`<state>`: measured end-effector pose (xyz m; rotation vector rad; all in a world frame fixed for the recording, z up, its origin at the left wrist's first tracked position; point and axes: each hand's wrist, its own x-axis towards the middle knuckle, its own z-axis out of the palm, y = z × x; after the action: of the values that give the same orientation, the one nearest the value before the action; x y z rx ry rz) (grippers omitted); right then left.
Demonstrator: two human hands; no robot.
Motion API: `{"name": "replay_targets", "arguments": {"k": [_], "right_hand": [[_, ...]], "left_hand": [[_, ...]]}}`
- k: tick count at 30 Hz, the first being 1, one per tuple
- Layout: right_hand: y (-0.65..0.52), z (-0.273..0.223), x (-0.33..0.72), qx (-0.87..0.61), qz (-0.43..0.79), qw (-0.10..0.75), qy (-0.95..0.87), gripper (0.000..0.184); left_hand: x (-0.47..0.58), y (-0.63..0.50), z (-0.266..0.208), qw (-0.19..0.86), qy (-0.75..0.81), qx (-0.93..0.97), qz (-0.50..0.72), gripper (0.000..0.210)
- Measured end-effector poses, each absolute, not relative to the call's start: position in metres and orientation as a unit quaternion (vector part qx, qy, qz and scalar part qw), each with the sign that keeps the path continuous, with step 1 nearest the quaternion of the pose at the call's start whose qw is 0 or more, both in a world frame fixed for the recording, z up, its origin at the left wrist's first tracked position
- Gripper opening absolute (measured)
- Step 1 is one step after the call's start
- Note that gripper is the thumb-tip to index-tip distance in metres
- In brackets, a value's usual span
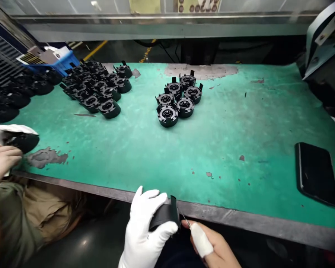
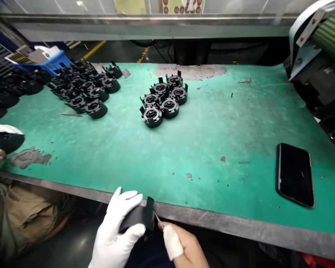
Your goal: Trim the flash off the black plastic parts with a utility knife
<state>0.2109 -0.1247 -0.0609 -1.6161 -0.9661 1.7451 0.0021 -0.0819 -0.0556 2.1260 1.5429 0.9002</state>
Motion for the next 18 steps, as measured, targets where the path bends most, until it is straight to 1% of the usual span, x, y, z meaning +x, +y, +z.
{"name": "replay_targets", "arguments": {"k": [7,10,14,18], "right_hand": [[-0.113,-0.065,0.201,-0.558,0.660,0.279,-0.419,0.054],[-0.113,-0.070,0.202,-0.537,0.668,0.294,-0.424,0.048],[-0.112,-0.071,0.199,-0.534,0.661,0.314,-0.424,0.043],[-0.109,-0.066,0.199,-0.546,0.657,0.303,-0.423,0.038]], "left_hand": [[0.003,-0.082,-0.057,0.233,0.557,0.731,0.319,0.053],[0.003,-0.083,-0.061,0.247,0.554,0.723,0.332,0.051],[0.006,-0.089,-0.062,0.263,0.550,0.710,0.352,0.055],[0.008,-0.092,-0.060,0.269,0.578,0.678,0.364,0.058]]}}
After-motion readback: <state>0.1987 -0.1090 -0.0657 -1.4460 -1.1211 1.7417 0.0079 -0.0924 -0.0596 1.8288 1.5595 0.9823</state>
